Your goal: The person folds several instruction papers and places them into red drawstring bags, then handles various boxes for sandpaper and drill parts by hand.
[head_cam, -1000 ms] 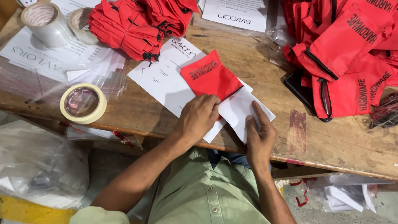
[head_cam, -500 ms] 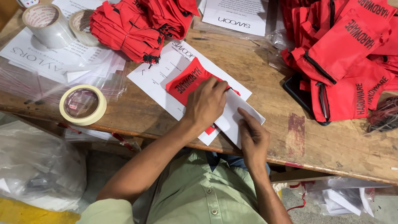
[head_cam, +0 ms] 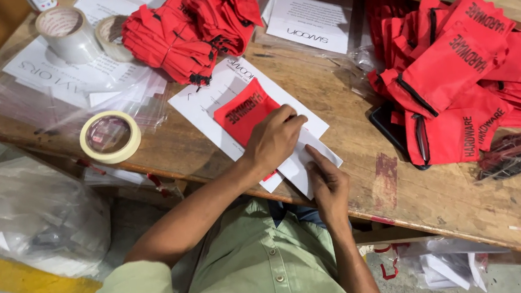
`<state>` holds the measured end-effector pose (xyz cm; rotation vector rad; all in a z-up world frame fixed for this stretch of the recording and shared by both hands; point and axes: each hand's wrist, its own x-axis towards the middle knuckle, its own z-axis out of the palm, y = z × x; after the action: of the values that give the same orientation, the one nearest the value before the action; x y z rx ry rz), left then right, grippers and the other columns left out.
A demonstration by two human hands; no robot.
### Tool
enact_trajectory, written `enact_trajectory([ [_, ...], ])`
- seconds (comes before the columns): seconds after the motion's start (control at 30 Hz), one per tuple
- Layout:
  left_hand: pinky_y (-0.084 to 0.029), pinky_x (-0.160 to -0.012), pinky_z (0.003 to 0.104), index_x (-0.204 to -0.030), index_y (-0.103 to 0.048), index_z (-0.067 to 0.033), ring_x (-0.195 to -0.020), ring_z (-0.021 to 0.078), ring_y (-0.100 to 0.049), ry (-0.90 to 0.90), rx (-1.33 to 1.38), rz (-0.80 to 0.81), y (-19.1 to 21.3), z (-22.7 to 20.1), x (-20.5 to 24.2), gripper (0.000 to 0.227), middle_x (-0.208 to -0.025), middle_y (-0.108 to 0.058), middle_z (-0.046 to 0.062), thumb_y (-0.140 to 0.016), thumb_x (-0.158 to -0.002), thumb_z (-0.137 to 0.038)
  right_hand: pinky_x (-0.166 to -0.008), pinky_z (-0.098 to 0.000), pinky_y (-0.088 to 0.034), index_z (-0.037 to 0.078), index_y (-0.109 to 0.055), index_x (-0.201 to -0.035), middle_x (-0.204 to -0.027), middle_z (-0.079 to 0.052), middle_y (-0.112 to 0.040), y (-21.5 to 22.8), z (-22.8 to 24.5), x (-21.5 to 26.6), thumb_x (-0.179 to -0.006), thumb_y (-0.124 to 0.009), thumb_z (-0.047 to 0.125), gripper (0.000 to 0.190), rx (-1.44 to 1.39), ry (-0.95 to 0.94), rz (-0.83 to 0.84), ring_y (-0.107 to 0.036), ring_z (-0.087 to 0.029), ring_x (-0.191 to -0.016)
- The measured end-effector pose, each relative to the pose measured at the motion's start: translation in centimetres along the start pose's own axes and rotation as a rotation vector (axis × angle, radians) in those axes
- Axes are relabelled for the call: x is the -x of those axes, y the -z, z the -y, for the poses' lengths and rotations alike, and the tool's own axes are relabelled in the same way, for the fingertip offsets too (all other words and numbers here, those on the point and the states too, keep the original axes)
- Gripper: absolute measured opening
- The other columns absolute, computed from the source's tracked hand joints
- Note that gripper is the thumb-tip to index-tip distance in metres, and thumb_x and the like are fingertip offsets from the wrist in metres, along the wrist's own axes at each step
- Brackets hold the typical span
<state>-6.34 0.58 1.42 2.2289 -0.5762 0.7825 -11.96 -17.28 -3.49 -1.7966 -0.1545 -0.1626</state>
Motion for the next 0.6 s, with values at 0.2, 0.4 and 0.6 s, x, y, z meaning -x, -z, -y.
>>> enact_trajectory([
  [0.2,-0.057,-0.08,0.04,-0.106,-0.072,-0.0082,-0.1,0.0263,-0.067,-0.077,0.055,0.003,-1.9,1.1,0.5,0.02,-0.101,-0.064,0.005,-0.065,-0.089,-0.002,-0.088,-0.0229,-0.051,-0.001,-0.064,-0.136,-0.117,-0.006,-0.074,-0.2,0.3,-0.2,-0.097,-0.061,0.002,0.04,-0.046,0.124,0.014,-0.065,-0.008,-0.099],
  [0.4,-0.056,-0.079,0.041,-0.111,-0.072,-0.0033,-0.099,0.0295,-0.064,-0.036,0.101,-0.016,-0.9,0.8,0.6,0.024,-0.104,-0.063,0.009,-0.064,-0.089,-0.001,-0.082,-0.0222,-0.05,0.0,-0.065,-0.137,-0.109,-0.006,-0.073,-0.2,0.7,-0.2,-0.097,-0.06,0.003,0.04,-0.041,0.072,0.009,-0.062,-0.008,-0.093],
  [0.6,-0.056,-0.084,0.041,-0.108,-0.073,-0.0049,-0.103,0.0304,-0.063,-0.024,0.022,-0.007,-1.9,1.9,0.5,0.025,-0.105,-0.064,0.008,-0.063,-0.086,0.003,-0.065,-0.0229,-0.049,0.005,-0.074,-0.126,-0.092,-0.005,-0.073,0.3,1.0,0.1,-0.091,-0.055,-0.004,0.041,0.089,0.074,0.013,-0.057,-0.008,-0.071],
])
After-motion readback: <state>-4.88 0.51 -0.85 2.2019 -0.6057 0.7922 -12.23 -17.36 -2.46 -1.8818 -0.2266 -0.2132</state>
